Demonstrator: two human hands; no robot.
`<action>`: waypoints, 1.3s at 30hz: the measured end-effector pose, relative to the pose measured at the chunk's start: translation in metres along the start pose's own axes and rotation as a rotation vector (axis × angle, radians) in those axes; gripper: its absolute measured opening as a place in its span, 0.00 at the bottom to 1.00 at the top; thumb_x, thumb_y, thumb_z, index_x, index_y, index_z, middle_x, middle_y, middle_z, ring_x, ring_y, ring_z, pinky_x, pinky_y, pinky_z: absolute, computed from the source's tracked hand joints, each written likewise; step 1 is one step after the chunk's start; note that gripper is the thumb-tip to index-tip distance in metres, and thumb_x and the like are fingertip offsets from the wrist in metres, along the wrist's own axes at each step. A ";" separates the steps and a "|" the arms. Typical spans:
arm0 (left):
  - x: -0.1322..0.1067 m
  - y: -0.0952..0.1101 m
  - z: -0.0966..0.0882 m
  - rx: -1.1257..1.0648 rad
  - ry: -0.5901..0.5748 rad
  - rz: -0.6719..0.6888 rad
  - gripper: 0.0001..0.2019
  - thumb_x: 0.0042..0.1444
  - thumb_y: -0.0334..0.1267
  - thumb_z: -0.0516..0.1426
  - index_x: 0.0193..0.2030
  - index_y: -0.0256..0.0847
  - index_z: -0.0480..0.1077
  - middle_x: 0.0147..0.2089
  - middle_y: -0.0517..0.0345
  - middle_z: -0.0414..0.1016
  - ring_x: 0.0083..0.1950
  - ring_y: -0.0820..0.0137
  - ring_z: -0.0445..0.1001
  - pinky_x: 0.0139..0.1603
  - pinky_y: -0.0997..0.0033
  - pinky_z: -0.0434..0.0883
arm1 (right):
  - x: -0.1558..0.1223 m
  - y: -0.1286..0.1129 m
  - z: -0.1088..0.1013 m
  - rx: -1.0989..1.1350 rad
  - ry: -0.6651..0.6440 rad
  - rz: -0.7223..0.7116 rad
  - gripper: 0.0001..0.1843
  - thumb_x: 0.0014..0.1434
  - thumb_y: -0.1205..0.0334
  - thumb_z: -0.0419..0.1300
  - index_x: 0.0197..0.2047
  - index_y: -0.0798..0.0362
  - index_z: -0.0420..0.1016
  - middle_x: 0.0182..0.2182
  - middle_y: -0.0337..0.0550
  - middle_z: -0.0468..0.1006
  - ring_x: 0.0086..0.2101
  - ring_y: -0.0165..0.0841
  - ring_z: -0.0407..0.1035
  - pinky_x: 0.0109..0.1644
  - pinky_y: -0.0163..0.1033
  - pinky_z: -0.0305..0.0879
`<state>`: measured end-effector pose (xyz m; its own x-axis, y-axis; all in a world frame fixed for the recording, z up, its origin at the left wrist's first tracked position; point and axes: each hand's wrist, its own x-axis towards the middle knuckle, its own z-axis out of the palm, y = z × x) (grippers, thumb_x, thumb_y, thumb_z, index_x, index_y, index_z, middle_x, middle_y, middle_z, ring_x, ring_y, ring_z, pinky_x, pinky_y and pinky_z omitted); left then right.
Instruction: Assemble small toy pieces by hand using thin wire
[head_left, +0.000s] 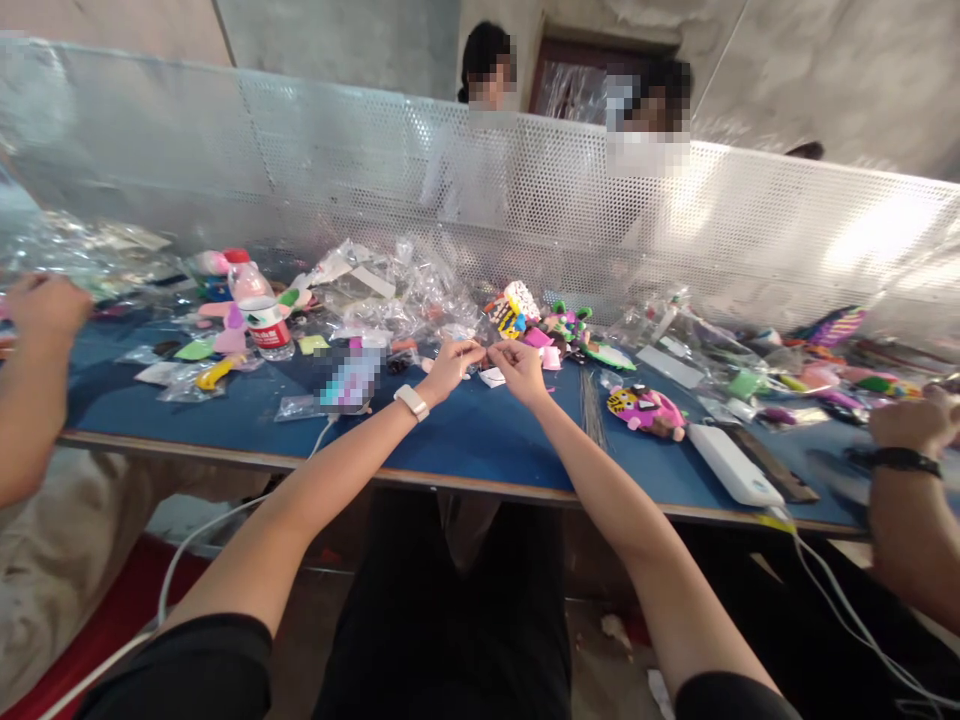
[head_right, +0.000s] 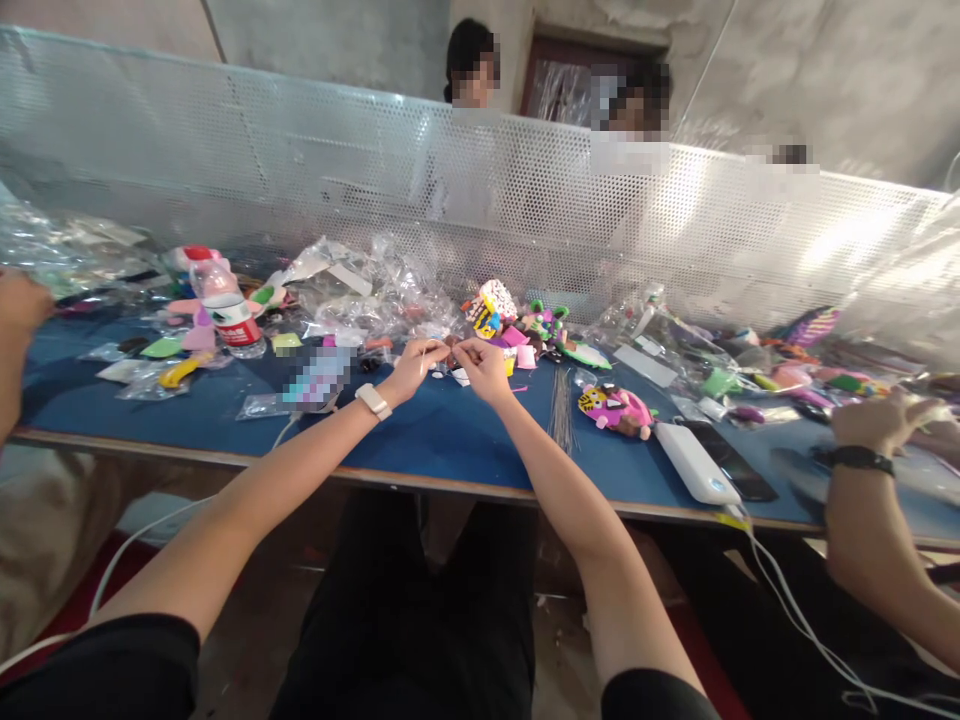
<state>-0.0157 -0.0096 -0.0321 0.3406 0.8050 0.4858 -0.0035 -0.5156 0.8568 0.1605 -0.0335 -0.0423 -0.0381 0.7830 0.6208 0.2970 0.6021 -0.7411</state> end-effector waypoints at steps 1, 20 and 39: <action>0.002 -0.002 0.000 -0.092 -0.010 -0.070 0.17 0.60 0.50 0.62 0.27 0.39 0.72 0.29 0.56 0.73 0.33 0.67 0.72 0.38 0.66 0.67 | 0.000 -0.001 0.000 -0.028 -0.004 -0.012 0.20 0.66 0.43 0.64 0.36 0.52 0.80 0.21 0.33 0.60 0.24 0.29 0.50 0.29 0.38 0.46; -0.002 -0.009 -0.003 0.639 0.134 0.406 0.16 0.74 0.47 0.57 0.43 0.40 0.83 0.49 0.47 0.85 0.53 0.60 0.82 0.59 0.56 0.76 | 0.004 0.013 0.022 0.345 0.137 0.427 0.27 0.55 0.34 0.72 0.31 0.50 0.71 0.17 0.27 0.56 0.18 0.25 0.53 0.21 0.34 0.55; 0.006 -0.026 0.004 0.221 -0.006 0.078 0.24 0.70 0.58 0.56 0.33 0.39 0.74 0.31 0.54 0.76 0.33 0.68 0.72 0.38 0.67 0.69 | 0.002 0.000 0.000 -0.177 0.053 0.031 0.17 0.67 0.47 0.60 0.34 0.52 0.75 0.21 0.32 0.58 0.25 0.30 0.53 0.31 0.38 0.49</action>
<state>-0.0097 0.0077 -0.0523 0.3526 0.7585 0.5480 0.1752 -0.6288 0.7576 0.1609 -0.0320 -0.0410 0.0230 0.7883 0.6148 0.4608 0.5374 -0.7063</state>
